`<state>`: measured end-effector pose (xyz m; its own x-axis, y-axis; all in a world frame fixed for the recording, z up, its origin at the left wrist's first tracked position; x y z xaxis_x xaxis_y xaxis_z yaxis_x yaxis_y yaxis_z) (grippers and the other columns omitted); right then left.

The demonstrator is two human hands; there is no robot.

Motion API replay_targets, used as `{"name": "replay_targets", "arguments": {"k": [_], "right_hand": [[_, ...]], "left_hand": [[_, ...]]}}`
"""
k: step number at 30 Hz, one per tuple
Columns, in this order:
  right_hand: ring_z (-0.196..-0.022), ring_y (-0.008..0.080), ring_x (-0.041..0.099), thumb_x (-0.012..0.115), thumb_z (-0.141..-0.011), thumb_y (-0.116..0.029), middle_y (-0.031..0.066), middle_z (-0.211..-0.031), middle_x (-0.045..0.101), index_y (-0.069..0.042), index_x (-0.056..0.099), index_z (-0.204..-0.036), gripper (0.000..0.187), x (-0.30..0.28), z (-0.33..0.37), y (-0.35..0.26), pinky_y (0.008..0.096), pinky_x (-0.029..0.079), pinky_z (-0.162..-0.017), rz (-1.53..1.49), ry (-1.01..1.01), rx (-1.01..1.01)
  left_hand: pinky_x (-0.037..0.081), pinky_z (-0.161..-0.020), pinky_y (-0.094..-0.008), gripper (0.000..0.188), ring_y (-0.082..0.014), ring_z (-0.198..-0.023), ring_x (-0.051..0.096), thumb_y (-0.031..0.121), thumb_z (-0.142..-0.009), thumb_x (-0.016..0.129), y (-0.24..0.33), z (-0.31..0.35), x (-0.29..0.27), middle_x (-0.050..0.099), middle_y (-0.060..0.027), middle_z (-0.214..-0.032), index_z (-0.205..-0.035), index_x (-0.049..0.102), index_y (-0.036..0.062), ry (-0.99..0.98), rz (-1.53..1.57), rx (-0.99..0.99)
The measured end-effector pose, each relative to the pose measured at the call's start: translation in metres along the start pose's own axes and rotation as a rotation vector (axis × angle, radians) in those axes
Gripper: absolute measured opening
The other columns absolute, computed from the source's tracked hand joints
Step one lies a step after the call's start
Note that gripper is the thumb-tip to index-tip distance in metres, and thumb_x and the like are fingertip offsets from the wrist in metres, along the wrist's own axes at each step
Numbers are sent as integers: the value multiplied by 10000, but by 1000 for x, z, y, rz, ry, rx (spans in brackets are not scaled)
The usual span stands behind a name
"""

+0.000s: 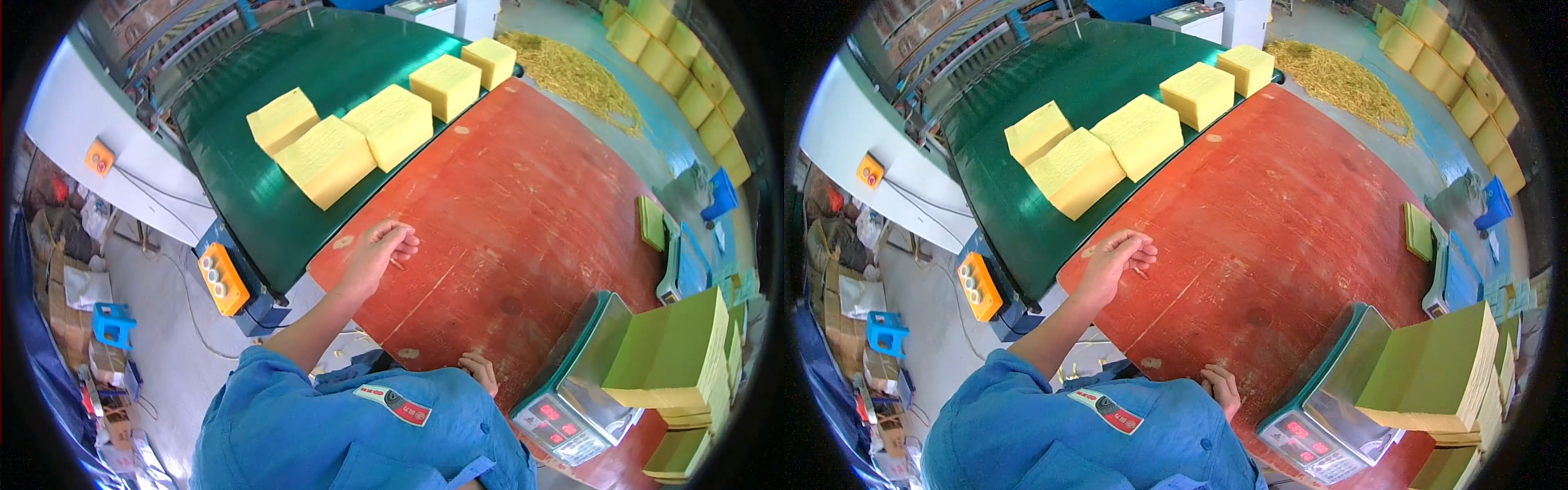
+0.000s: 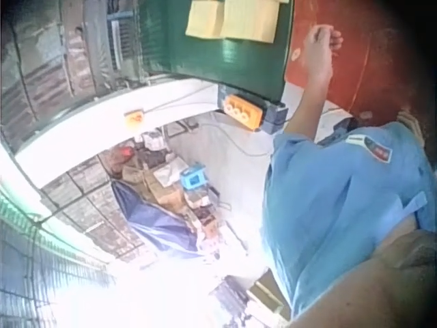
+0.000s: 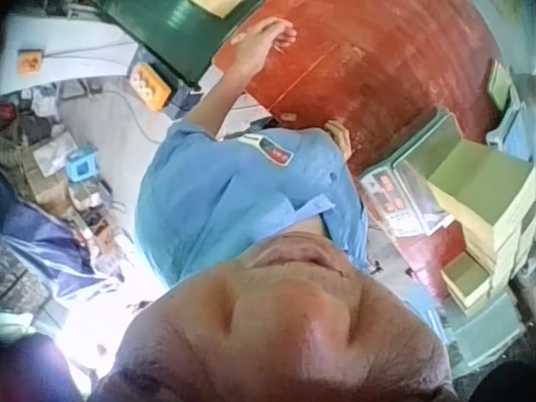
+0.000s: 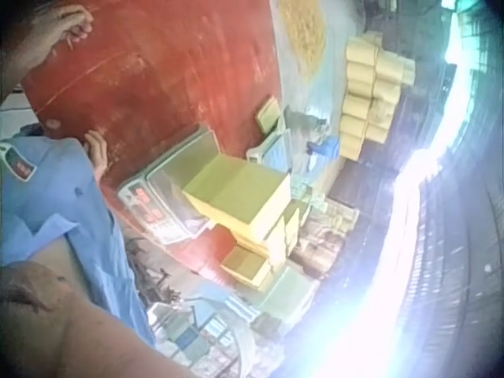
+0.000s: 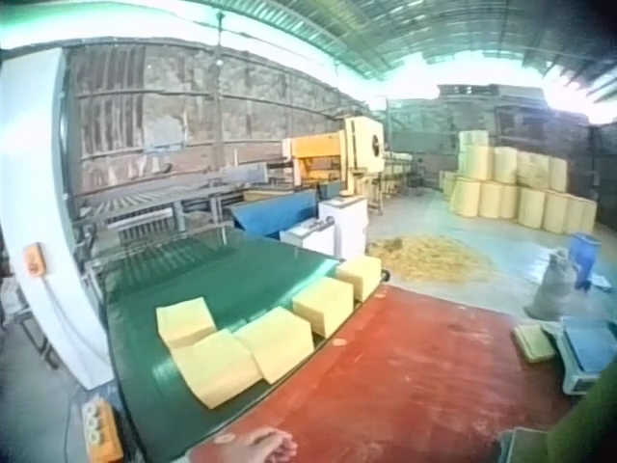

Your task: The person is weighing stacks of yellow paper blocks and moving them between a conveyor belt and a work surface.

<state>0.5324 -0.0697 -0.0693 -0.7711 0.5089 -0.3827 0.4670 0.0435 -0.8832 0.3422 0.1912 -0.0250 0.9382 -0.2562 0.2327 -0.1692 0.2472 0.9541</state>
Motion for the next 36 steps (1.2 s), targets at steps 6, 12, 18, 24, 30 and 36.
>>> {"name": "replay_targets", "arguments": {"k": [6, 12, 18, 24, 30, 36], "right_hand": [[-907, 254, 664, 619, -780, 104, 164, -976, 675, 5, 688, -907, 174, -2, 0, -10, 325, 534, -798, -10, 30, 7], [-912, 284, 657, 627, -790, 82, 170, -978, 670, 0, 678, -904, 150, -11, 6, -12, 335, 528, -828, 68, 69, -76], [-894, 346, 602, 595, -810, 47, 164, -957, 589, 12, 589, -942, 137, -9, -4, -27, 397, 514, -771, -136, -40, -137], [-899, 321, 639, 607, -814, 17, 142, -949, 633, -3, 629, -929, 119, -17, 10, -3, 387, 529, -770, -203, -34, -81], [-858, 324, 641, 604, -798, 13, 150, -906, 633, -9, 633, -919, 126, -50, 48, 4, 405, 527, -743, -212, -53, -81], [-845, 318, 649, 618, -795, 1, 136, -898, 629, -12, 636, -922, 129, -79, 71, 13, 396, 525, -727, -225, -124, -68]], "left_hand": [[533, -768, -298, 229, -165, -844, 664, 247, -982, 529, -9, 34, -48, 679, -89, -944, -1004, 632, 44, 171, 18, -21], [530, -781, -333, 205, -200, -862, 662, 225, -971, 535, -28, 51, -30, 679, -103, -944, -1012, 626, 46, 117, 97, -109], [521, -744, -311, 166, -178, -799, 626, 214, -959, 547, -57, 86, 16, 641, -77, -858, -944, 601, 58, -63, 142, -130], [505, -742, -315, 147, -178, -831, 610, 188, -973, 519, -65, 85, 79, 637, -74, -891, -966, 595, 62, -293, 87, -186], [478, -782, -320, 170, -185, -862, 584, 217, -992, 510, -65, 116, 128, 625, -83, -929, -968, 577, 62, -391, 82, -187], [507, -775, -334, 187, -195, -861, 617, 226, -997, 497, -89, 158, 168, 642, -82, -942, -971, 583, 62, -374, 138, -330]]}}
Point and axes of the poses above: each hand's wrist, its own z-axis away from the middle knuckle, its own x-axis out of the palm, y = z × x, the point moved 7 cm from there along -z, towards the middle knuckle
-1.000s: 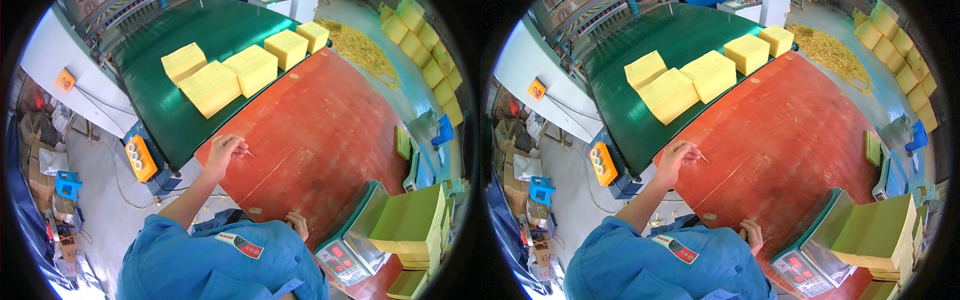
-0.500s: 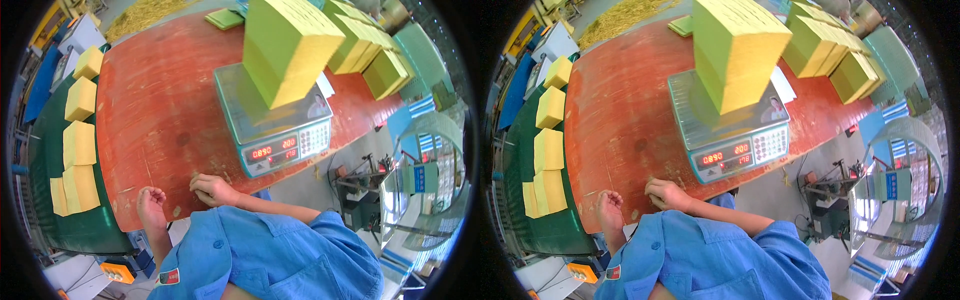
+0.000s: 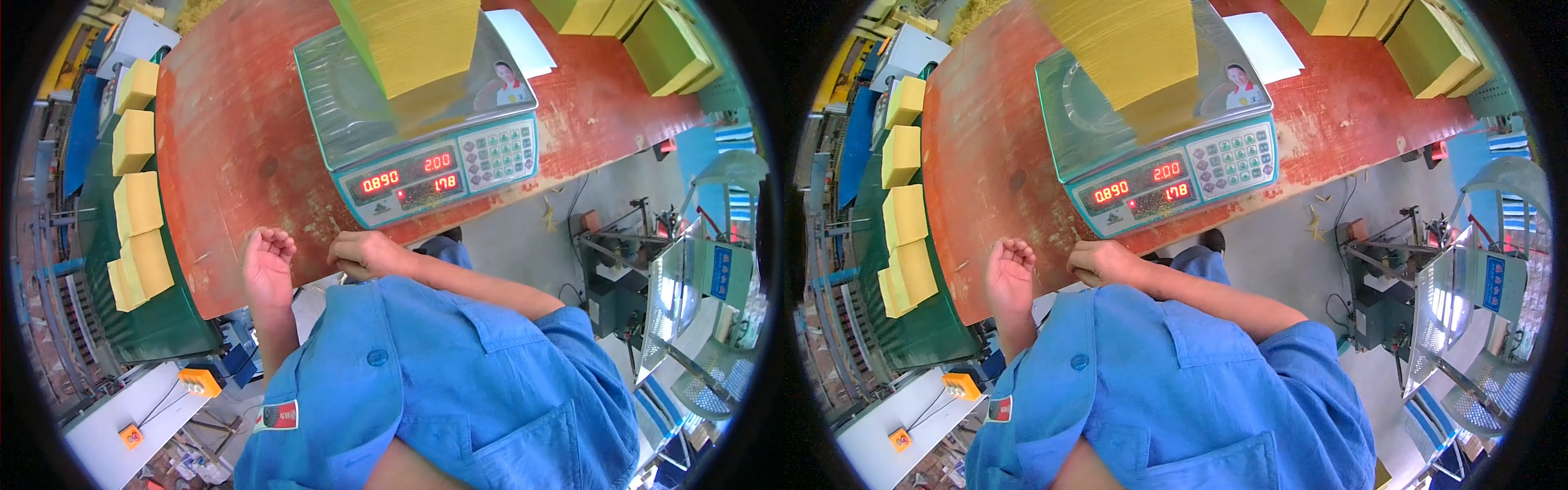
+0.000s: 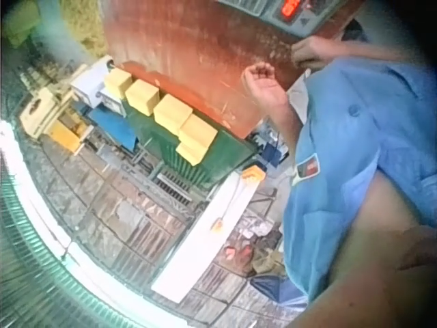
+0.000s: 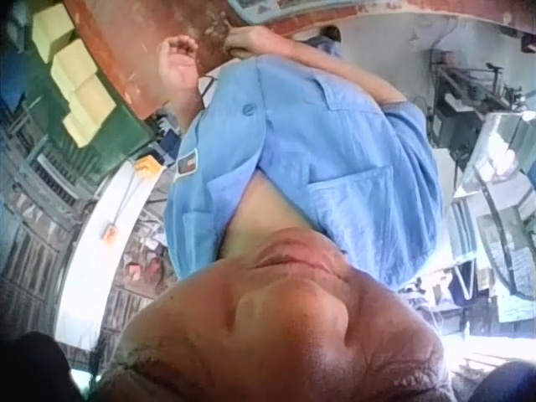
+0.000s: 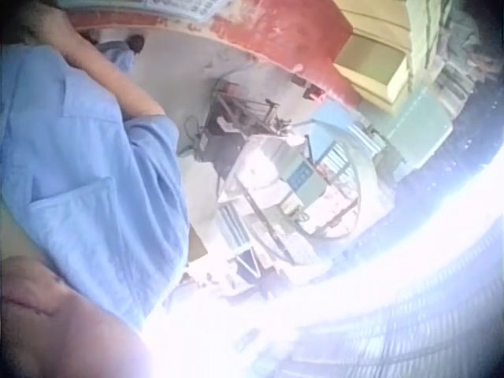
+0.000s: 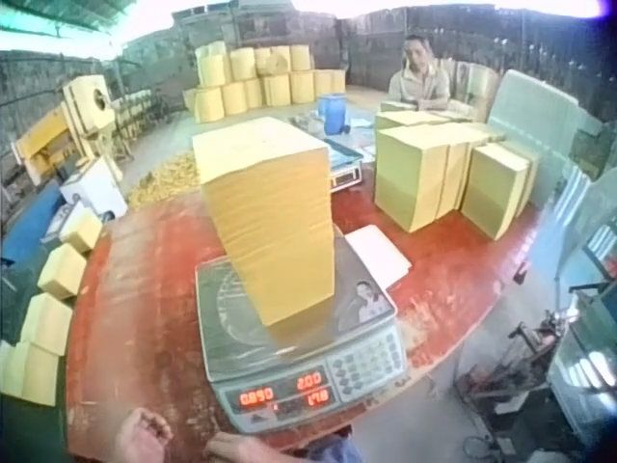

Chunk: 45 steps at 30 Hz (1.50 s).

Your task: The person is weighing stacks of yellow paper blocks and moving them between a conveyor belt and a work surface.

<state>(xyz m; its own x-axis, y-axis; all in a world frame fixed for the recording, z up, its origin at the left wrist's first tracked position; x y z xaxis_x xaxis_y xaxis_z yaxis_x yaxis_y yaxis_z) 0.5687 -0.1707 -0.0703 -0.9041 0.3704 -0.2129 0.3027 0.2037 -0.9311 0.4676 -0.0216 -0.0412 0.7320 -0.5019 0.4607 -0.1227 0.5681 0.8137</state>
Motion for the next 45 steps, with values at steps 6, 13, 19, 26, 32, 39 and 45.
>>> {"name": "replay_targets", "arguments": {"k": [6, 13, 19, 26, 32, 39, 45], "right_hand": [[-865, 307, 653, 625, -803, -13, 122, -915, 631, -24, 637, -949, 147, -21, 32, 3, 394, 525, -734, -82, -188, -3], [-909, 310, 653, 624, -820, -29, 127, -935, 642, -20, 643, -987, 169, -60, 66, 1, 396, 521, -760, -164, -337, 101], [-916, 362, 649, 609, -857, -143, 197, -942, 673, 5, 649, -1000, 209, -86, 86, 7, 417, 505, -773, -168, -288, 136], [-957, 311, 662, 596, -887, -143, 185, -1004, 687, 14, 652, -1066, 245, -143, 125, 12, 391, 506, -854, -265, -177, 359], [-920, 177, 647, 558, -933, -145, 111, -970, 700, 19, 660, -1040, 221, -231, 126, -44, 330, 508, -826, -518, -1, 450], [-892, 125, 603, 547, -957, -199, 54, -946, 667, 22, 658, -1026, 257, -387, -16, -91, 283, 489, -810, -353, 489, -19], [-1124, 285, 566, 427, -1004, -395, 156, -1227, 613, -38, 614, -1198, 447, -389, -188, 19, 385, 415, -997, 68, 551, -55]], "left_hand": [[512, -816, -335, 189, -206, -902, 629, 227, -991, 509, -9, 8, 39, 654, -101, -976, -991, 592, 58, 6, -25, 57], [498, -832, -359, 192, -224, -921, 606, 211, -973, 529, -35, 25, 73, 637, -115, -992, -1012, 584, 32, 86, -19, 42], [500, -824, -361, 181, -225, -915, 608, 204, -969, 538, -42, 32, 97, 641, -114, -982, -1002, 587, 33, 116, -24, 75], [500, -812, -353, 193, -223, -917, 602, 225, -978, 526, -37, 20, 111, 637, -102, -985, -995, 583, 41, 137, -41, 73], [503, -882, -391, 329, -253, -993, 610, 330, -981, 512, 17, -5, 138, 641, -138, -1054, -1061, 580, 19, 11, -90, 168], [488, -938, -458, 659, -281, -1183, 537, 548, -933, 500, 115, -73, 269, 490, -187, -1349, -1300, 441, 4, -105, -181, 135], [501, -908, -413, 589, -227, -1139, 571, 494, -940, 520, 133, -140, 337, 595, -93, -1259, -1343, 502, 64, -399, -406, 171]]}}
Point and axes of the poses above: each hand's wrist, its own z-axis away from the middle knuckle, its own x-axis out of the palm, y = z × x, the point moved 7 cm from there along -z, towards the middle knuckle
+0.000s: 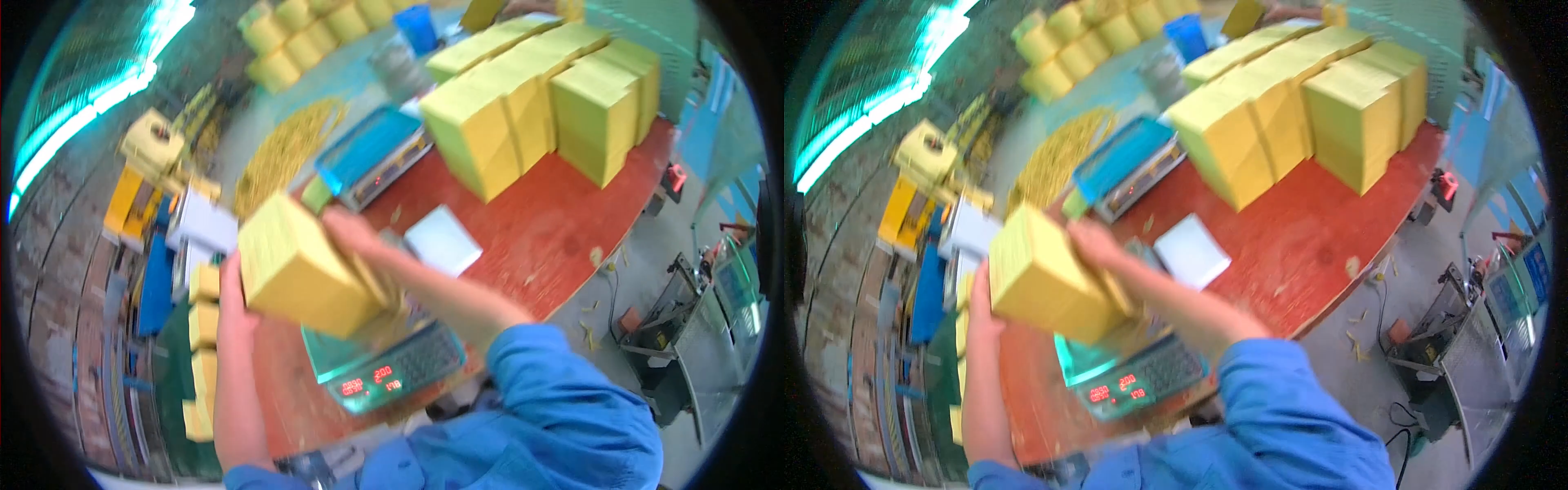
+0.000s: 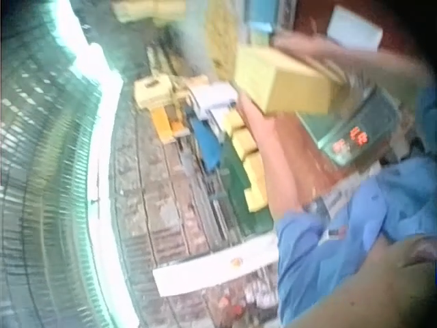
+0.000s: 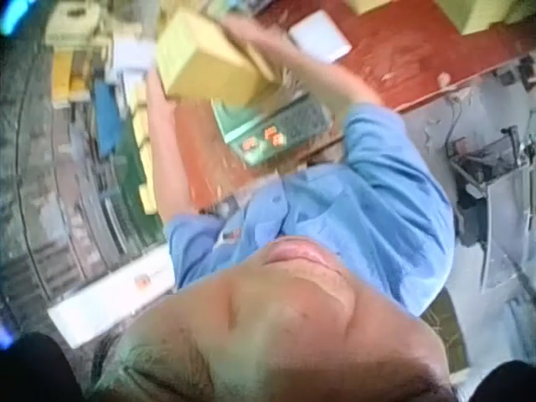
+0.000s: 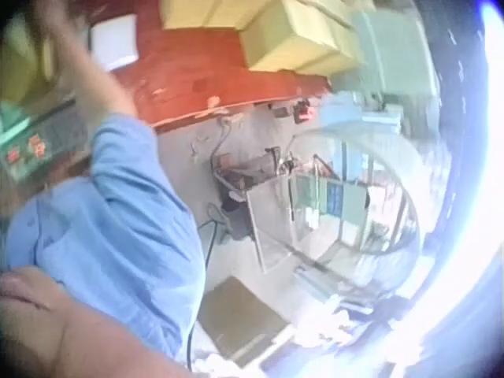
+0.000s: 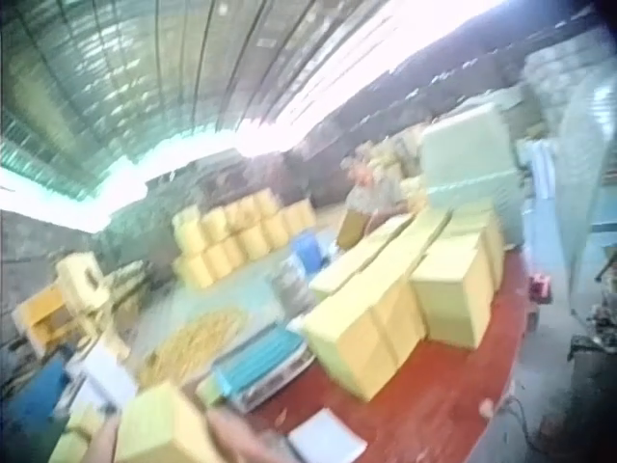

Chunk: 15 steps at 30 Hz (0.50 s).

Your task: The person is weighing stacks of yellow paper blocks and moving them between a conveyor belt and a work surface.

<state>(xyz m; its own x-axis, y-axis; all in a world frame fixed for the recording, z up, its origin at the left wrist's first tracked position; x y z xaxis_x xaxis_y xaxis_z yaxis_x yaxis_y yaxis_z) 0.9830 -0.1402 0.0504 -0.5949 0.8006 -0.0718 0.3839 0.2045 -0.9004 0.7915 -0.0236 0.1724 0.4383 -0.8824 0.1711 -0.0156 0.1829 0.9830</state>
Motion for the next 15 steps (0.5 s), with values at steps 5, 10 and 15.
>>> {"name": "replay_targets", "arguments": {"k": [5, 10, 15], "right_hand": [[-1163, 358, 566, 353, -1001, -473, 228, -1205, 617, 4, 583, -1212, 570, 16, 49, -7, 402, 409, -996, -304, -13, 237], [-1126, 371, 574, 384, -1007, -397, 226, -1166, 618, -20, 556, -1193, 454, -16, 105, -53, 401, 430, -963, -187, 9, 156], [-1170, 356, 554, 448, -992, -345, 200, -1217, 605, -29, 538, -1254, 420, -55, 146, -60, 388, 425, -992, -226, 58, 217]], "left_hand": [[497, -915, -401, 494, -221, -1105, 603, 415, -956, 494, -9, 34, 35, 624, -66, -1224, -1334, 525, 99, 136, 22, -183], [498, -909, -395, 531, -238, -1083, 616, 409, -941, 524, -22, 65, 39, 619, -107, -1232, -1345, 500, 66, -9, 15, -295], [487, -946, -388, 570, -242, -1104, 612, 433, -944, 504, -34, 59, 56, 608, -117, -1249, -1359, 480, 43, -88, 30, -374]]}}
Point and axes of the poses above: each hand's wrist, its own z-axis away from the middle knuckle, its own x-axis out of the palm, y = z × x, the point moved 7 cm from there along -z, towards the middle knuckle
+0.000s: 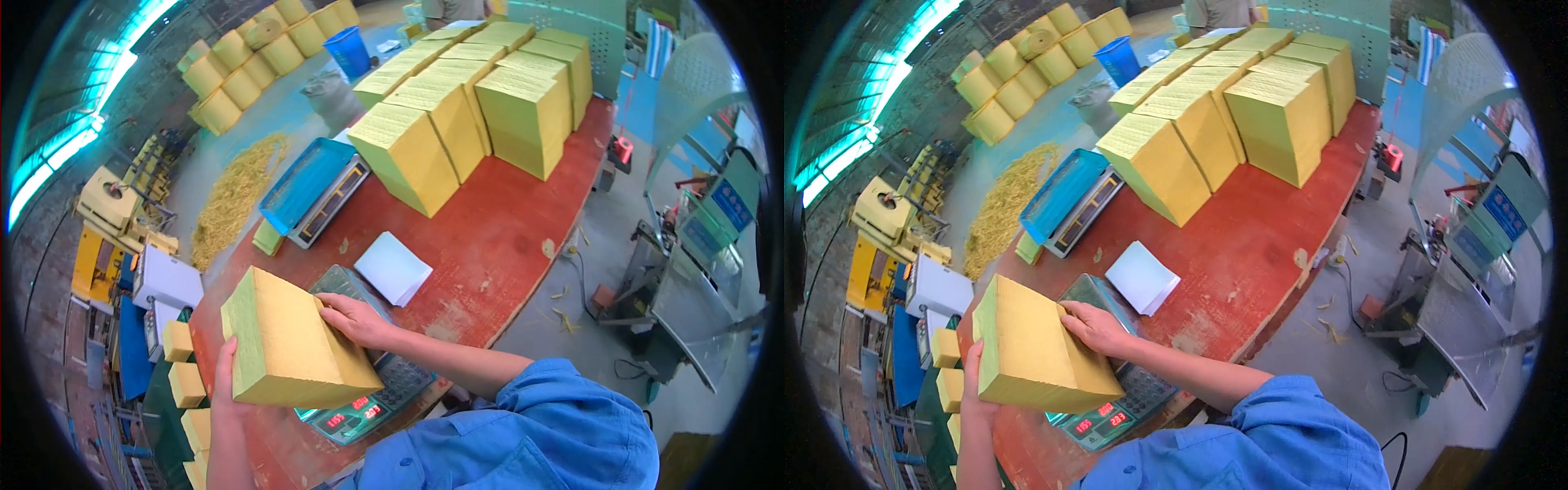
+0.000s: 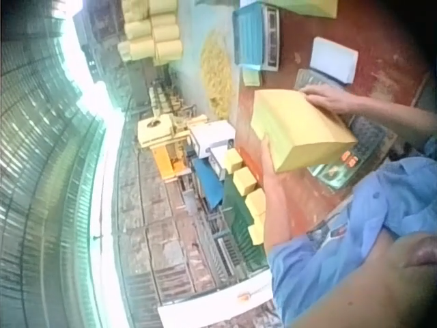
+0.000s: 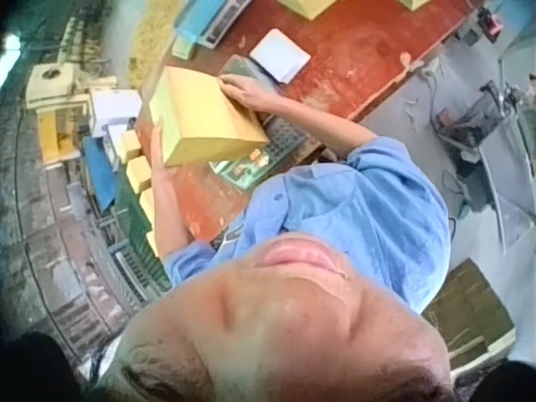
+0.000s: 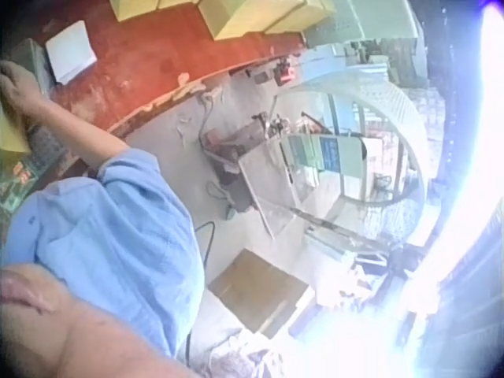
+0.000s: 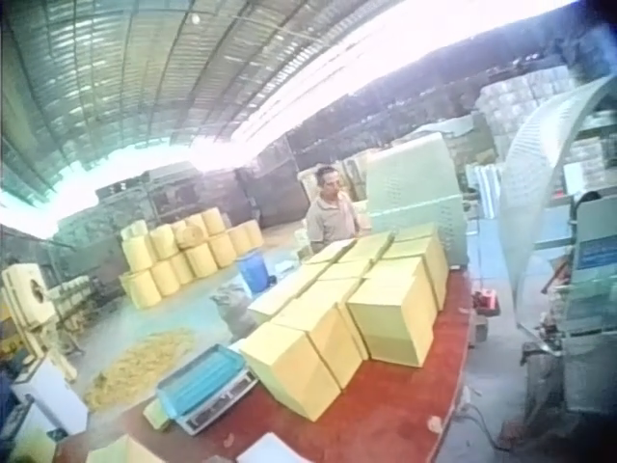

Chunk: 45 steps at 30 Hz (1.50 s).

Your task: The person is weighing stacks of yellow paper blocks and moving them between a conveyor belt and a work surface.

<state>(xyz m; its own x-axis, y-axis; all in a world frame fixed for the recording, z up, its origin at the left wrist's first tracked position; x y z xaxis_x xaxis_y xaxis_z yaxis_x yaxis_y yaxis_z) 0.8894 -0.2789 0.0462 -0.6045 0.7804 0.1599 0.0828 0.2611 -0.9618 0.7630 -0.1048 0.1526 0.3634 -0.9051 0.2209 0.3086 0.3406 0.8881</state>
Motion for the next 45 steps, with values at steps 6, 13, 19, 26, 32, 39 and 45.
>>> {"name": "replay_targets", "arguments": {"k": [6, 13, 19, 26, 32, 39, 45], "right_hand": [[-1178, 281, 564, 551, -937, -285, 190, -1276, 578, -53, 556, -1291, 423, -73, 44, 30, 364, 444, -984, 431, 357, 26], [-1094, 183, 609, 435, -1020, -438, 81, -1245, 635, -24, 586, -1287, 515, -66, 105, 80, 339, 461, -950, -453, 178, 457], [-1130, 184, 602, 437, -1018, -390, 103, -1285, 612, -36, 502, -1362, 498, -130, 123, 45, 350, 467, -974, -849, 215, 372], [-1070, 171, 610, 458, -1008, -331, 93, -1201, 639, -32, 543, -1281, 413, -310, 106, 29, 331, 480, -922, -508, 337, 418], [-1061, 178, 612, 462, -1007, -329, 104, -1190, 640, -22, 537, -1301, 432, -421, 56, 39, 341, 485, -915, -523, 297, 475], [-1192, 254, 543, 458, -1011, -278, 145, -1310, 550, 1, 355, -1427, 512, -473, 76, 34, 409, 463, -984, -576, 547, 401], [-1271, 247, 482, 527, -944, -80, 183, -1400, 449, 5, 292, -1462, 575, -462, 114, -6, 372, 441, -1026, -163, 593, 242]], "left_hand": [[488, -961, -399, 560, -246, -1121, 607, 448, -971, 449, 1, -14, 10, 598, -122, -1277, -1372, 480, 58, -132, 44, 55], [480, -965, -408, 604, -258, -1114, 602, 454, -947, 538, -16, -41, 73, 590, -130, -1270, -1390, 448, 53, -284, -6, -49], [475, -980, -403, 632, -255, -1143, 590, 459, -942, 540, -24, -54, 175, 574, -141, -1292, -1395, 422, 34, -379, -3, -42], [467, -995, -390, 609, -250, -1155, 585, 423, -928, 569, -75, -128, 285, 576, -131, -1293, -1369, 437, 24, -398, 60, -103], [458, -989, -508, 617, -284, -1188, 561, 445, -915, 579, -103, -198, 378, 557, -124, -1315, -1393, 424, 87, -376, 139, -147], [420, -934, -675, 701, -359, -1263, 467, 521, -909, 550, -109, -238, 437, 458, -132, -1385, -1452, 318, 144, -342, 183, -226], [417, -945, -672, 718, -337, -1268, 461, 548, -892, 551, -107, -243, 473, 453, -118, -1395, -1449, 330, 152, -284, -16, -188]]}}
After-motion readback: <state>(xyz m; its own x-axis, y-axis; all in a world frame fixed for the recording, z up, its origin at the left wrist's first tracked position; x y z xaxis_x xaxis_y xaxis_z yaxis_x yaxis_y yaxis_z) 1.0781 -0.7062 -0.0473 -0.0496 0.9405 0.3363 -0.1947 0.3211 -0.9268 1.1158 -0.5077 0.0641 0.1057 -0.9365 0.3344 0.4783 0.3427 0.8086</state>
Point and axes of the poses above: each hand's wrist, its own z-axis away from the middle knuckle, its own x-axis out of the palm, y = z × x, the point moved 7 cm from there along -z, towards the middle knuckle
